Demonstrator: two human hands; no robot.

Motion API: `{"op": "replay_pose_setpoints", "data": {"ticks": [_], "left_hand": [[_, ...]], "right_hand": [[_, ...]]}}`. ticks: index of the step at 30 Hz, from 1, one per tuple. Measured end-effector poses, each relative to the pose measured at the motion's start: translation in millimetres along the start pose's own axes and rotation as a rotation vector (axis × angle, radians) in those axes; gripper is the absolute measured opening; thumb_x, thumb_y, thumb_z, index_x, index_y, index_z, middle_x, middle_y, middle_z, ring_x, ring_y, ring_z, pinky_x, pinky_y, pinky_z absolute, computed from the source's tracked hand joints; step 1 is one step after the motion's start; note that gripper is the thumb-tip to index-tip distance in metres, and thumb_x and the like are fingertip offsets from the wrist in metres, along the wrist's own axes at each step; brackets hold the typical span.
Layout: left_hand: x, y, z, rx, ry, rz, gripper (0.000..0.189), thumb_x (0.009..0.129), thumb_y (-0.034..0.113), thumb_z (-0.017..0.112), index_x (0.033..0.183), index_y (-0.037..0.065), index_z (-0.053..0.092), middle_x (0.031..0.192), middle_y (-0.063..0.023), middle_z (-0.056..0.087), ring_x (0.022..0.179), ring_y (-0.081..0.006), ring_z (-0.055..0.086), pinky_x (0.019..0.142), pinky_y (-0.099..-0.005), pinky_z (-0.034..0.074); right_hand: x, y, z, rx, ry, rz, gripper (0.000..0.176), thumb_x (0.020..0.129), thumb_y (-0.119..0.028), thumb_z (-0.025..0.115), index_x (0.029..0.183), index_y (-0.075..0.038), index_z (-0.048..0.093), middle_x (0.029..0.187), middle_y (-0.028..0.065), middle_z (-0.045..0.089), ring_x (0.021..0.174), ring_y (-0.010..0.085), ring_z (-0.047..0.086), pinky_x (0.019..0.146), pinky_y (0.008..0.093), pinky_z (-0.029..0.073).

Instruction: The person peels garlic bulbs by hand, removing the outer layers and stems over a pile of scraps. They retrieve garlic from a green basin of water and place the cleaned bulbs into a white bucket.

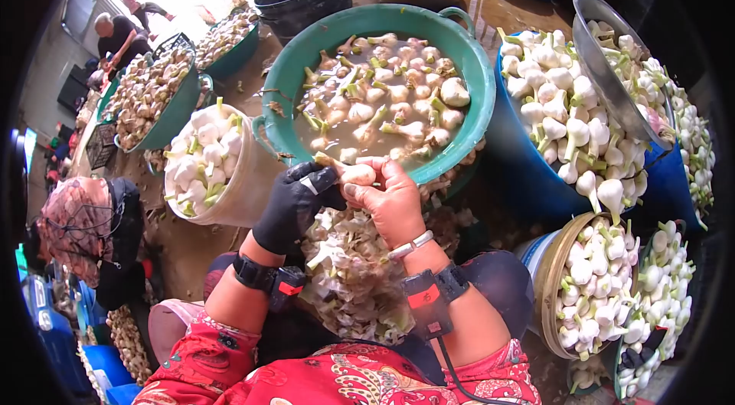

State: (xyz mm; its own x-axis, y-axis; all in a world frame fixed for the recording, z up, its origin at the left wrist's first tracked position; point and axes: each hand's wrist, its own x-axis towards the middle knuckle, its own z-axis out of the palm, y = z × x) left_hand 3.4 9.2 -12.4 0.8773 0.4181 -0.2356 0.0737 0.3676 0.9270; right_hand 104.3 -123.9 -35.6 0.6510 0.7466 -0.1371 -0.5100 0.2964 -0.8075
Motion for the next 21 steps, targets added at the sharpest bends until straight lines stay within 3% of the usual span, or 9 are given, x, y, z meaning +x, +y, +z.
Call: {"op": "replay_pose_setpoints", "data": {"ticks": [4,8,12,15,18,20,21], "left_hand": [[-6,6,1,0.023,-0.03,-0.024,0.026,0.092,0.02,0.057,0.103,-0.003,0.06,0.086,-0.0098,0.065,0.077,-0.0188,0.065,0.07,-0.0313,0.054],[-10,8,10,-0.164,-0.023,-0.006,0.026,0.091,0.019,0.057,0.103,-0.004,0.06,0.09,-0.0106,0.064,0.078,-0.0181,0.064,0.071,-0.0311,0.053],[-7,11,9,-0.041,-0.008,-0.044,0.025,0.09,0.017,0.057,0.105,-0.003,0.06,0.093,-0.01,0.064,0.079,-0.0179,0.064,0.07,-0.0299,0.053],[-5,6,6,-0.111,0.025,-0.113,0.022,0.086,0.013,0.063,0.101,-0.003,0.061,0.083,-0.0073,0.064,0.07,-0.0158,0.062,0.066,-0.0276,0.052],[-4,2,-3,-0.088,0.022,-0.109,0.019,0.083,0.009,0.064,0.099,-0.002,0.063,0.082,-0.0071,0.064,0.07,-0.0156,0.062,0.065,-0.0271,0.051],[-4,1,-10,0.124,-0.066,0.009,0.018,0.082,0.006,0.063,0.099,-0.001,0.065,0.085,-0.0052,0.065,0.07,-0.0139,0.061,0.066,-0.026,0.049],[-4,-1,-11,0.122,-0.065,0.009,0.018,0.082,0.006,0.063,0.099,-0.001,0.065,0.085,-0.0052,0.065,0.07,-0.0139,0.061,0.066,-0.026,0.049]], "right_hand": [[-1,-7,0,0.093,0.015,0.144,0.035,0.079,0.007,0.064,0.112,0.0,0.054,0.096,0.0045,0.06,0.083,0.0112,0.06,0.072,0.0272,0.054],[-3,-5,-2,-0.003,0.001,0.022,0.035,0.078,0.007,0.065,0.11,0.0,0.054,0.096,0.0037,0.06,0.083,0.0107,0.06,0.072,0.0262,0.053],[-5,0,1,-0.078,-0.019,-0.041,0.032,0.076,0.006,0.068,0.106,-0.001,0.056,0.095,0.002,0.06,0.082,0.0082,0.058,0.074,0.0237,0.051],[-6,4,2,-0.16,0.009,-0.074,0.033,0.076,0.007,0.069,0.105,-0.001,0.056,0.092,0.0008,0.06,0.081,0.0072,0.057,0.073,0.0224,0.051],[-5,7,1,-0.124,0.004,-0.066,0.027,0.08,0.001,0.067,0.105,-0.001,0.056,0.09,0.0016,0.06,0.078,0.0074,0.057,0.069,0.0219,0.05],[-2,8,-5,0.096,-0.092,0.132,0.024,0.091,-0.011,0.057,0.111,0.001,0.054,0.094,0.0086,0.062,0.079,0.0152,0.061,0.071,0.0288,0.052],[0,5,-9,0.095,-0.093,0.133,0.024,0.091,-0.011,0.057,0.111,0.001,0.054,0.094,0.0086,0.062,0.079,0.0152,0.061,0.071,0.0288,0.052]]}}
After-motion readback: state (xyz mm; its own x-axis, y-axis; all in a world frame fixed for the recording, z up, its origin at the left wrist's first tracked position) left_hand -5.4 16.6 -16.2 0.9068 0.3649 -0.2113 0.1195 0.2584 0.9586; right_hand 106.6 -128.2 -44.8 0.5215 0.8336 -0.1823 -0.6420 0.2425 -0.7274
